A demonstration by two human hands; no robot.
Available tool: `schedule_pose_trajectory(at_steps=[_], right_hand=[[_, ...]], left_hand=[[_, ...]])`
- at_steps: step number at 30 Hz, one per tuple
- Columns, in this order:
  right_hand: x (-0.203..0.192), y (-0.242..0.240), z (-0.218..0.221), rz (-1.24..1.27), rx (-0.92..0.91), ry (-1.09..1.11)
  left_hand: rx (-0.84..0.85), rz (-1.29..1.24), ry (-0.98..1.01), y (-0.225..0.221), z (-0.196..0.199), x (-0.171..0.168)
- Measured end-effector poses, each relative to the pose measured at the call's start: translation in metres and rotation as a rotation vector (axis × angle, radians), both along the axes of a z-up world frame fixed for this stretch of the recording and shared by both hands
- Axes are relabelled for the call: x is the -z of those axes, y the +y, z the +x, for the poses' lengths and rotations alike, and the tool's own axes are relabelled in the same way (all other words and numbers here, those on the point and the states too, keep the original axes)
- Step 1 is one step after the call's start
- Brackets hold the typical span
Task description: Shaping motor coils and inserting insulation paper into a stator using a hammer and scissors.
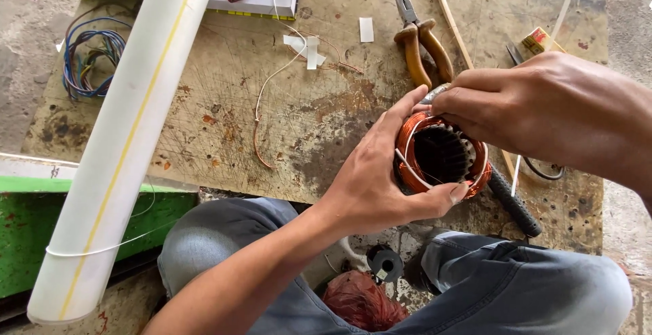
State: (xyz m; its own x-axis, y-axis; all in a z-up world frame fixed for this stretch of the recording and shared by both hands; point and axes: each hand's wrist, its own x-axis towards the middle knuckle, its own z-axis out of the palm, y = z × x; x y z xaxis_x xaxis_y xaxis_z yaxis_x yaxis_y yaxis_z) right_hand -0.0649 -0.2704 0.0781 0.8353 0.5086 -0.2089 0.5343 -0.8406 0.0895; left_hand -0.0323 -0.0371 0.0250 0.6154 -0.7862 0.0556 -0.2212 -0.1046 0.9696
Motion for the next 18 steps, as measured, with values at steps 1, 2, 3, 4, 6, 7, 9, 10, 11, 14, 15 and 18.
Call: schedule_pose_trajectory(at_steps=[1, 2, 3, 4, 6, 7, 9, 10, 11, 14, 15, 18], right_hand=[[0.0, 0.0, 0.0, 0.003, -0.018, -0.007], [0.0, 0.001, 0.001, 0.007, -0.035, -0.016], [0.0, 0.0, 0.001, 0.008, -0.034, -0.017], [0.001, 0.0, 0.001, -0.014, -0.059, -0.05], [0.001, -0.001, 0.001, -0.033, -0.083, -0.082], [0.001, 0.0, 0.001, -0.02, -0.08, -0.092], [0.002, 0.0, -0.002, -0.002, -0.069, -0.101], [0.001, 0.001, -0.002, 0.026, -0.08, -0.13], [0.0, 0.002, -0.003, 0.054, -0.09, -0.159], [0.002, 0.002, -0.01, 0.195, -0.011, -0.225], [0.001, 0.007, -0.02, 0.191, -0.003, -0.226], [0.012, 0.022, -0.048, 0.442, 0.076, -0.479]], left_hand=[[-0.01, 0.003, 0.002, 0.0, 0.0, -0.001], [-0.019, 0.008, 0.001, -0.001, 0.0, -0.002], [-0.018, 0.009, 0.001, -0.001, 0.0, -0.003], [-0.02, 0.009, 0.007, -0.001, 0.0, -0.004], [-0.021, 0.01, 0.015, -0.002, -0.001, -0.004], [-0.032, 0.013, 0.01, -0.003, -0.001, -0.003], [-0.035, 0.02, 0.008, -0.003, -0.002, 0.0], [-0.031, 0.003, -0.016, -0.004, -0.002, 0.002], [-0.027, -0.014, -0.039, -0.004, -0.002, 0.003], [0.089, 0.009, 0.093, 0.0, 0.004, -0.006], [0.097, 0.007, 0.092, -0.002, 0.006, 0.003], [0.12, -0.266, 0.355, 0.0, 0.012, 0.026]])
